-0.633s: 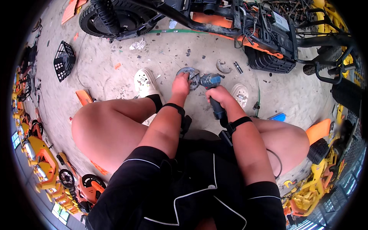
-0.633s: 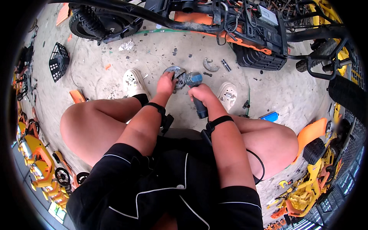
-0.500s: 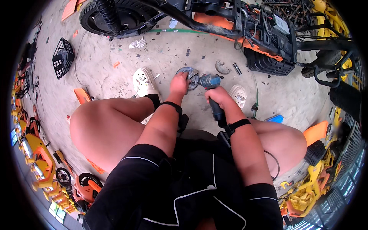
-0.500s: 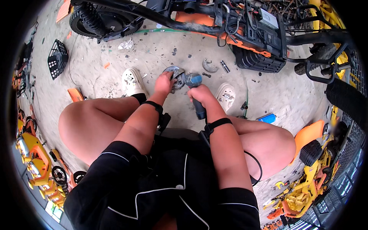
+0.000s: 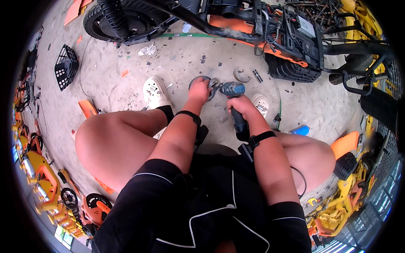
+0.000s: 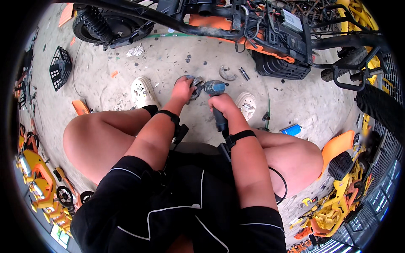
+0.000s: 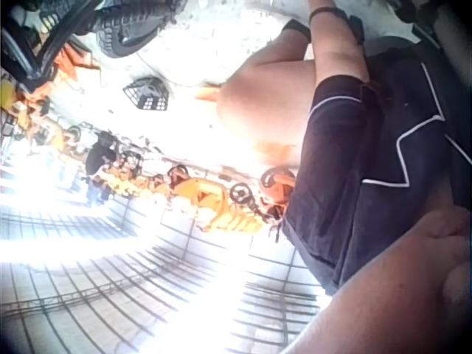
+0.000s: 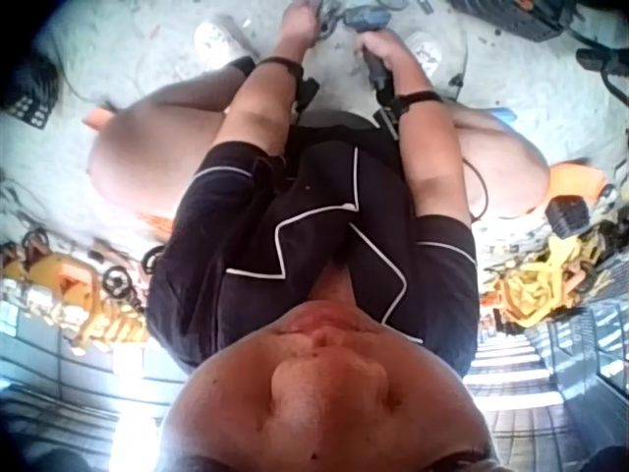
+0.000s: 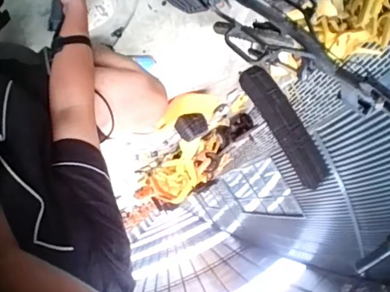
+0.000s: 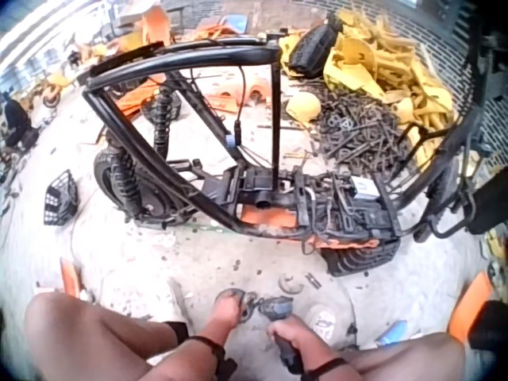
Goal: The person repairs a motorcycle brake component by using a drill to drive screws into it and then assembling the parts by hand.
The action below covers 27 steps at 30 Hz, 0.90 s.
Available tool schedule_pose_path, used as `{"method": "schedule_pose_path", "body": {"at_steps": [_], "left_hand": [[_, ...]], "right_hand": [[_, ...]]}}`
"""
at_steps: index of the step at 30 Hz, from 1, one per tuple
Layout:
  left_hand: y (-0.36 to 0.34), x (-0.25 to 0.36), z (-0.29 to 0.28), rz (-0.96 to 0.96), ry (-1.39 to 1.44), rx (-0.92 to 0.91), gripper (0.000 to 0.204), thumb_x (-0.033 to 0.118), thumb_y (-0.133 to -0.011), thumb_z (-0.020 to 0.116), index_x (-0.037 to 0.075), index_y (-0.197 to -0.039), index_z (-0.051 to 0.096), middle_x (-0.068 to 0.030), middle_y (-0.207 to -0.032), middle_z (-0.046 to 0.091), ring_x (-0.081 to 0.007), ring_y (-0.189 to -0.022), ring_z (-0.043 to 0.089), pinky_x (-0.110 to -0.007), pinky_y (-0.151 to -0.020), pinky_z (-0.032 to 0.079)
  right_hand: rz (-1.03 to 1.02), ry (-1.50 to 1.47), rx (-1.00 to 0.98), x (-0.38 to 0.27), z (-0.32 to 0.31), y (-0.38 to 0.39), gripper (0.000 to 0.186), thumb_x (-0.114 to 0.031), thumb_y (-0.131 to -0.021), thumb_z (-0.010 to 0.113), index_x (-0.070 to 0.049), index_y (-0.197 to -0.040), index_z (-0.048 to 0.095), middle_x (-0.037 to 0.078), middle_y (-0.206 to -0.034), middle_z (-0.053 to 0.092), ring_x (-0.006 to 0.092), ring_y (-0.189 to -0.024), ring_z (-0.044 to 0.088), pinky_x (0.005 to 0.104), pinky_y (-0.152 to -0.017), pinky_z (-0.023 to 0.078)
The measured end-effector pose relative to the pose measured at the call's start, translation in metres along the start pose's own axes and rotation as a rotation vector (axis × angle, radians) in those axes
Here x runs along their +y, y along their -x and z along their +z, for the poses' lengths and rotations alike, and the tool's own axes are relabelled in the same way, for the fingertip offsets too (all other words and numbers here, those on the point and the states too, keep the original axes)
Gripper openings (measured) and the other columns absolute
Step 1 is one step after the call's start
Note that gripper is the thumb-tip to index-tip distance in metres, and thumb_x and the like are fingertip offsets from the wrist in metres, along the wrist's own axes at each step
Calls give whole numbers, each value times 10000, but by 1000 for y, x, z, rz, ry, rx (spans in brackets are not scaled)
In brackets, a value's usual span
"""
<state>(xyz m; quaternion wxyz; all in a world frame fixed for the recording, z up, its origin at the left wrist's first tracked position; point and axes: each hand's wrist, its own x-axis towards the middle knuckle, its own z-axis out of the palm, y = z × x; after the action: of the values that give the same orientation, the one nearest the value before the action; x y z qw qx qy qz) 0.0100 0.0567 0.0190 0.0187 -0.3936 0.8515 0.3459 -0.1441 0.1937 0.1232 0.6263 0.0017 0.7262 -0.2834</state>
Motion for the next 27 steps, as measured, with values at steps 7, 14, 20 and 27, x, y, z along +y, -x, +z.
{"method": "schedule_pose_path", "body": {"at_steps": [7,14,20,27], "left_hand": [[4,2,14,9,11,43,444,228,-774,811,51,-1170,717,-165,-1149,680,-375,-1109,610,-444,-965,497],[2,4,8,-101,135,73,414,229,-750,836,46,-1108,736,-174,-1061,717,-379,-1080,628,-454,-950,496],[9,5,15,-62,108,99,405,218,-734,847,53,-1090,747,-159,-1034,717,-372,-1049,621,-447,-934,497],[14,5,15,-9,103,73,389,208,-739,831,64,-1093,755,-138,-1064,705,-364,-1047,604,-434,-935,496]], "right_hand": [[-53,-35,16,-15,-3,12,166,-60,-702,670,13,-849,646,101,-745,654,209,-610,637,347,-578,513],[-77,-203,-49,-26,-11,29,204,-38,-694,663,-5,-892,630,84,-735,640,199,-594,635,339,-559,515],[-78,-133,-34,-31,-7,39,232,-35,-700,660,-11,-928,626,76,-729,635,195,-592,630,331,-566,509],[-120,-125,-19,-46,4,58,249,-22,-709,654,-18,-956,624,72,-738,634,190,-591,626,331,-570,510]]}}
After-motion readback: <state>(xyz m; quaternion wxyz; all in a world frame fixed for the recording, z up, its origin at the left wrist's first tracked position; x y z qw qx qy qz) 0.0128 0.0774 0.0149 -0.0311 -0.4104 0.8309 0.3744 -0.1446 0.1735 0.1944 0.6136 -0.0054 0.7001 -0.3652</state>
